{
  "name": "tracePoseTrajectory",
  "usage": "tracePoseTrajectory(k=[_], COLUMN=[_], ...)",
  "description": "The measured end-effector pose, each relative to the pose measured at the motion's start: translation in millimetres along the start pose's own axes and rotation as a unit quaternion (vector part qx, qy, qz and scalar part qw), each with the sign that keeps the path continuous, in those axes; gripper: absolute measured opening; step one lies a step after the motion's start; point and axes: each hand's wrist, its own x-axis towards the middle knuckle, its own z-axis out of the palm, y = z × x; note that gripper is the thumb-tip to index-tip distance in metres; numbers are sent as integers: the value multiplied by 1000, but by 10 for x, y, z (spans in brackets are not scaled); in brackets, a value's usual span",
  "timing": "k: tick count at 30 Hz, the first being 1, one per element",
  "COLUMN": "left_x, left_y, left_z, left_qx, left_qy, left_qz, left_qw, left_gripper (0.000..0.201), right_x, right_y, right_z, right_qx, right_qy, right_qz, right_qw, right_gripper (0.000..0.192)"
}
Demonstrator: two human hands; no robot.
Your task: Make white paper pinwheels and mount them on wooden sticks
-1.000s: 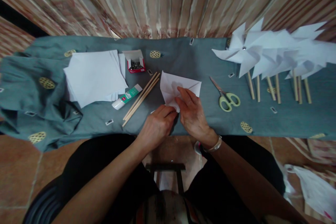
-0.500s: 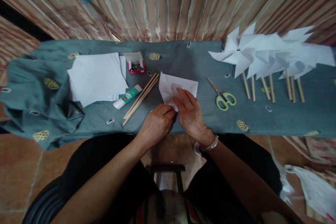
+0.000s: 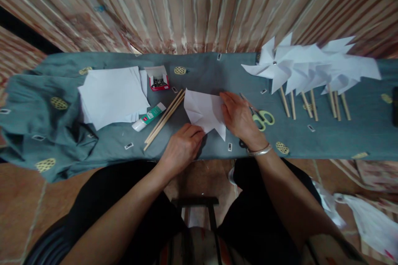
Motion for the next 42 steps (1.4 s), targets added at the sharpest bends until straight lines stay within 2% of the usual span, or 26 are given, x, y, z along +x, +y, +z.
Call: tracePoseTrajectory(k=[5, 10, 16, 20, 24, 27, 30, 37, 42], left_x=[-7, -28, -32, -20, -19, 0, 38, 44, -11], left_y=[-87, -195, -295, -201, -12, 78, 101, 92, 89], left_z=[-59, -114, -156, -178, -100, -20, 18, 7, -21], left_qx=[23, 41, 49, 48, 25, 39, 60, 81, 65], left_qy=[26, 36, 34, 44, 18, -11, -17, 8, 21], left_qz=[10, -11, -39, -26, 24, 38, 45, 88, 79], left_qw=[999, 998, 997, 998, 999, 998, 997, 993, 995], left_gripper=[18, 18, 21, 25, 26, 22, 17, 14, 15], right_x=[-88, -287, -509, -579, -594, -584, -571, -553, -562], right_y=[23, 27, -60, -67, -57, -69, -84, -71, 32], right_z=[-91, -207, -380, -454, -444, -404, -362, -353, -395], right_qx=[-23, -51, -26, 4, 15, 32, 42, 92, 152], right_qy=[17, 27, -33, -75, -39, -25, -13, 10, -49], right_qz=[-12, 5, 15, 30, 32, 20, 12, 6, -17], right_qw=[1000, 998, 999, 997, 999, 999, 999, 996, 987], right_gripper=[38, 36, 28, 26, 23, 24, 25, 26, 39])
